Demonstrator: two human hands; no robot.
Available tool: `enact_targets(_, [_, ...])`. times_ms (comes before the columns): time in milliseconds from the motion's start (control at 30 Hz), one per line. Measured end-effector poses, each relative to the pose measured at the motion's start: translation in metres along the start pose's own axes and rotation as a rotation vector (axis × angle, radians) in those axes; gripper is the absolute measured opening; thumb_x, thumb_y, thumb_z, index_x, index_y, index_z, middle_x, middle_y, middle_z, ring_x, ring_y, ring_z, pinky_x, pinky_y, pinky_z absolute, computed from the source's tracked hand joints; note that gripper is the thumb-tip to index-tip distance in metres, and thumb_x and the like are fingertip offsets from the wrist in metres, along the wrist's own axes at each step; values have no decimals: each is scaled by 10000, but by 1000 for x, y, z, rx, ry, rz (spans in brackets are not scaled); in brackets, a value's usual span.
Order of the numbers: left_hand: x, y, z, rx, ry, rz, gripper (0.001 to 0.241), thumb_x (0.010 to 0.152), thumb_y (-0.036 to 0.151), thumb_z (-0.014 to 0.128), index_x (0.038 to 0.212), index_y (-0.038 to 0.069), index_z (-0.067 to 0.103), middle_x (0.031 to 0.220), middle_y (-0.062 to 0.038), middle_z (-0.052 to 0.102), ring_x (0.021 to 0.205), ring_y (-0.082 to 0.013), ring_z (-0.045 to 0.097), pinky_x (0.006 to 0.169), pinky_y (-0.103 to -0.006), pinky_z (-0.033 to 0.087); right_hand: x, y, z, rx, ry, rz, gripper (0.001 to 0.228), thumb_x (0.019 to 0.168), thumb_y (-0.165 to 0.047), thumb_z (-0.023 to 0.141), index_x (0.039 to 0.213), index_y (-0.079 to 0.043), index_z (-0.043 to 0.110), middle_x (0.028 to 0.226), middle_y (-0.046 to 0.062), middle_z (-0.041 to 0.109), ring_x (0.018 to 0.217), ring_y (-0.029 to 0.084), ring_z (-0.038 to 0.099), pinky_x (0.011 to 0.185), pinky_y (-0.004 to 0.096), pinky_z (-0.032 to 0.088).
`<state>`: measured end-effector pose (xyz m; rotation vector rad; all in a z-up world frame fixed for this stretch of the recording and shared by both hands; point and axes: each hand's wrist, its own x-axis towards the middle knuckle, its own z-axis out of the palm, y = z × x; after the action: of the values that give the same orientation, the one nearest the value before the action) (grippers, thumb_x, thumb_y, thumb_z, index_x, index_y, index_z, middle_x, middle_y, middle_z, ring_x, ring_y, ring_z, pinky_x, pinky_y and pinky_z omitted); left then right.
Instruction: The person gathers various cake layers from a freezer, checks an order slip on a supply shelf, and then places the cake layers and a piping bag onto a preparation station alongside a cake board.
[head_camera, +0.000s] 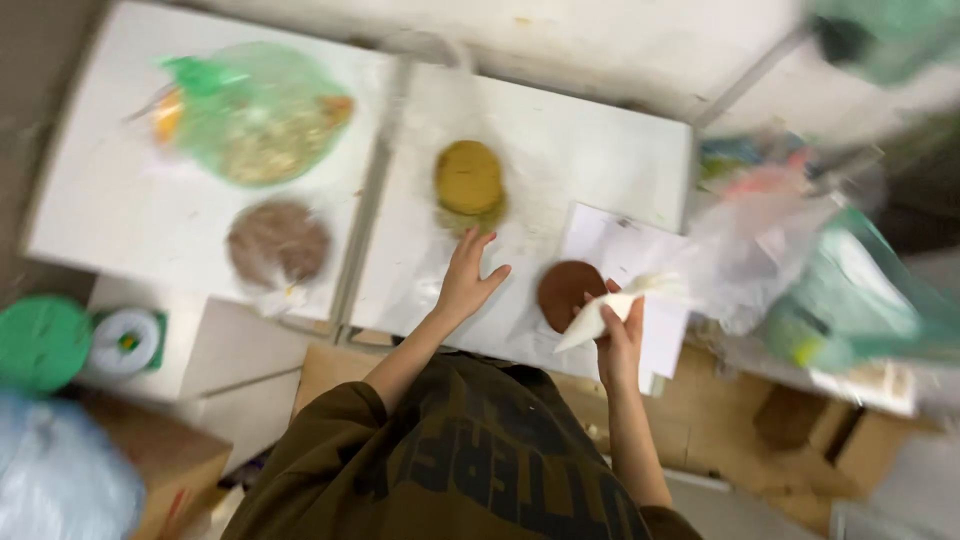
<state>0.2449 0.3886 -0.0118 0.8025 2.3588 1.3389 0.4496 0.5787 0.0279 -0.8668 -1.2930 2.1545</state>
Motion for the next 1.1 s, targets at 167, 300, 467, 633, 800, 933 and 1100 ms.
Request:
enact_targets(167, [-19,-34,-87,180,275,11,636,898,313,764,1433,63,525,1652,-301,263,1550,-479,186,1220,-536,256,70,66,72,-202,-185,77,945,951,-144,669,1655,-90,41,1592,216,324,1294,314,487,1022,384,476])
enact_targets(300, [-44,-82,-162,359,458,-122,696,872,332,787,1456,66,519,1648,-297,263,1543,-487,179,1231,-552,239,97,110,102,-582,-44,-34,919,980,-217,721,1654,-24,127,1722,220,99,1543,350,210,1211,406,226])
enact_targets(467, [-59,-169,-251,535,625,-388,838,825,453,822,1463,14,503,1611,-317,306,1496,-506,237,1175,-565,247,32,120,154,-832,42,-407,663,1017,-172,672,1578,-1,363,1707,233,158,1579,342,168,1268,439,161])
enact_targets(633, [-53,-234,-289,170,451,-646,1110,673,642,843,1425,-80,463,1428,-282,539,1337,-408,530,1126,-444,434,11,171,191,-602,-321,-32,482,1046,-205,635,1480,-15,546,1300,233,612,1135,328,600,996,365,525])
enact_targets(800, [-39,-210,-241,88,112,-411,1057,712,697,808,1384,-68,527,1355,-274,587,1242,-390,580,1037,-451,462,-4,212,241,-692,-382,-22,622,986,-216,666,1521,-39,403,1538,181,449,1334,302,510,970,371,511])
enact_targets(933, [-20,-195,-208,-225,-288,-419,854,796,650,715,1393,51,595,1395,-171,632,1264,-303,622,1053,-414,493,-12,173,248,-1118,-51,-460,667,986,-211,719,1550,-6,428,1586,300,369,1397,423,411,1000,473,467])
enact_targets(1100, [30,-219,-267,257,567,111,871,835,282,872,1526,7,419,1554,-236,467,1444,-411,428,1195,-552,306,-28,136,254,-908,-85,-108,525,978,-229,659,1459,-49,551,1368,140,657,1205,251,642,870,356,537])
